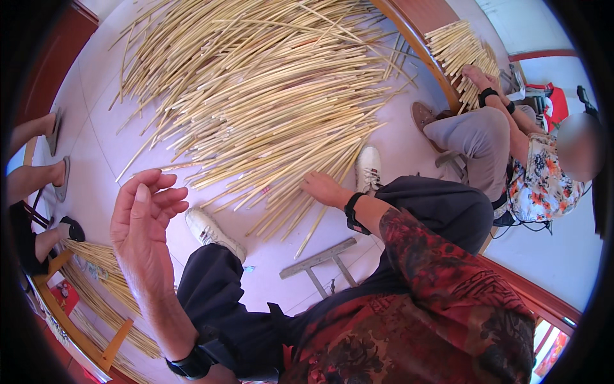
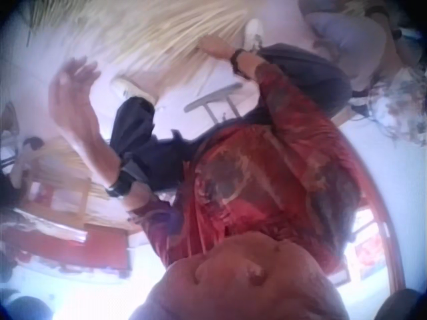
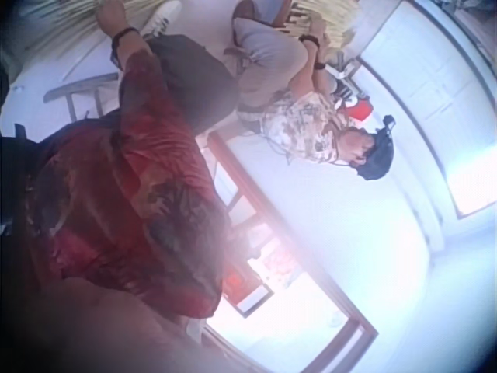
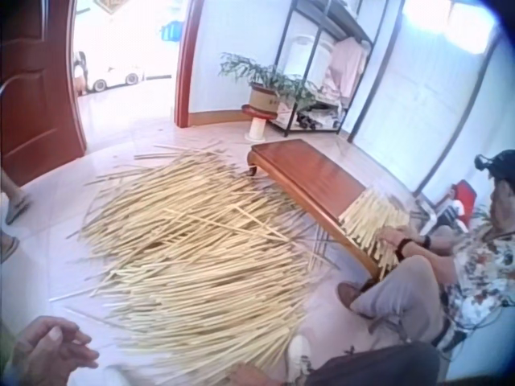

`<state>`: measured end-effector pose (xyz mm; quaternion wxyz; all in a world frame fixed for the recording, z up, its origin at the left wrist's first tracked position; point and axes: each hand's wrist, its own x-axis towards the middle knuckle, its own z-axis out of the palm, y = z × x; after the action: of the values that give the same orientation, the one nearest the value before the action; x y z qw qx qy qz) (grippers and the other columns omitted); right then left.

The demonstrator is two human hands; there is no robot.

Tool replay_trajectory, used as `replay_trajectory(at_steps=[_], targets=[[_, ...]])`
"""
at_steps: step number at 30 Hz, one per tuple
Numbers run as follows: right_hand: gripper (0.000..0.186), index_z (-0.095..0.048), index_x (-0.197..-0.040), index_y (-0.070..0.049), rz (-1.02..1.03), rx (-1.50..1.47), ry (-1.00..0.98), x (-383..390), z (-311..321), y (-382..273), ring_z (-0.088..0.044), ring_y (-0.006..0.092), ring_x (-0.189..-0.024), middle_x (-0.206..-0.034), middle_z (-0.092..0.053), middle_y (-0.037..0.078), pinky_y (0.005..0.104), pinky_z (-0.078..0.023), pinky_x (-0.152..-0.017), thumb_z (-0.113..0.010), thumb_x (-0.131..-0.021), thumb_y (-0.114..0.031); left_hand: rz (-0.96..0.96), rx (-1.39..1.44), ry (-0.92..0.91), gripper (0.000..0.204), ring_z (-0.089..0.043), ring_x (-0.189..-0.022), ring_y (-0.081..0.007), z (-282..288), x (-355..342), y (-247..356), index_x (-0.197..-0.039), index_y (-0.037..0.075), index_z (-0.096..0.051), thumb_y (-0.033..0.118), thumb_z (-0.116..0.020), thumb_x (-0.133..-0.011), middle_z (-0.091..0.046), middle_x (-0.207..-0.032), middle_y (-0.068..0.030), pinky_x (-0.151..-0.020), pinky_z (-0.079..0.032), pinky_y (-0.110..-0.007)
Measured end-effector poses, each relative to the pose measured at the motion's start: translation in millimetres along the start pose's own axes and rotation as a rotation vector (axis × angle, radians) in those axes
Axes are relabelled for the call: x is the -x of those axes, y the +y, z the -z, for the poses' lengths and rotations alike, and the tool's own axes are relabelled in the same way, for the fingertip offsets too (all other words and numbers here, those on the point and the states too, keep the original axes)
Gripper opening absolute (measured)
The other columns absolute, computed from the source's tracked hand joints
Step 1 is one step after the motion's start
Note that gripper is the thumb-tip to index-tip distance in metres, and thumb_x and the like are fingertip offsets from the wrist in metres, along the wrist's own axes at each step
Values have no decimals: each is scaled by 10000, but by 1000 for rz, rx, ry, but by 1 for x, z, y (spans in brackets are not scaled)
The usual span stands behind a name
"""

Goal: The person picks up a bundle of reeds from a table, carries a small weaving frame across the room, and then sorts through a large pile of reeds on the floor while sitting next to others performing similar work.

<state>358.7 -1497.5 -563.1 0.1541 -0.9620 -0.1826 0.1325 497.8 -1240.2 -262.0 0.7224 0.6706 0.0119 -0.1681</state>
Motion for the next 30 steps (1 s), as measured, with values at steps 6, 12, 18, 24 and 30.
replay_trajectory(at_steps=[6, 12, 18, 24, 30], targets=[[120, -547, -824, -71, -165, -128, 7, -25, -5, 10, -541, 285, -814, -850, -520, 120, 398, -454, -678, -478, -733, -106, 17, 4, 0, 280, -575, -806, -184, -5, -2, -1, -1046, -30, -491, 192, -425, -889, -561, -932, -139, -721, -468, -280], [213, -571, -919, -82, -21, -63, -123, -48, 19, 51, -548, 304, -863, -887, -565, 129, 387, -457, -721, -447, -747, -62, 32, -17, 24, 288, -574, -796, -182, -5, -2, 2, -1053, -45, -481, 184, -415, -891, -559, -929, -145, -711, -469, -281], [250, -587, -924, -91, -139, -220, -130, -30, 34, 69, -538, 286, -909, -920, -579, 117, 376, -454, -730, -455, -717, -42, 29, 4, 45, 267, -576, -771, -178, -7, -4, 2, -1029, -41, -494, 171, -409, -891, -568, -914, -141, -703, -465, -277], [169, -572, -850, -58, -205, -115, -20, -8, 17, 64, -553, 288, -855, -837, -551, 127, 370, -462, -713, -456, -728, -69, 58, -3, 34, 253, -578, -766, -174, -10, -6, -4, -1014, -35, -501, 165, -412, -887, -570, -906, -134, -692, -464, -274], [150, -566, -830, -51, -313, -35, -140, -37, 11, 39, -550, 284, -857, -855, -545, 134, 359, -472, -712, -463, -724, -79, 70, -18, 48, 264, -577, -778, -175, -8, -7, -5, -1025, -36, -492, 174, -419, -884, -564, -912, -132, -694, -465, -277]])
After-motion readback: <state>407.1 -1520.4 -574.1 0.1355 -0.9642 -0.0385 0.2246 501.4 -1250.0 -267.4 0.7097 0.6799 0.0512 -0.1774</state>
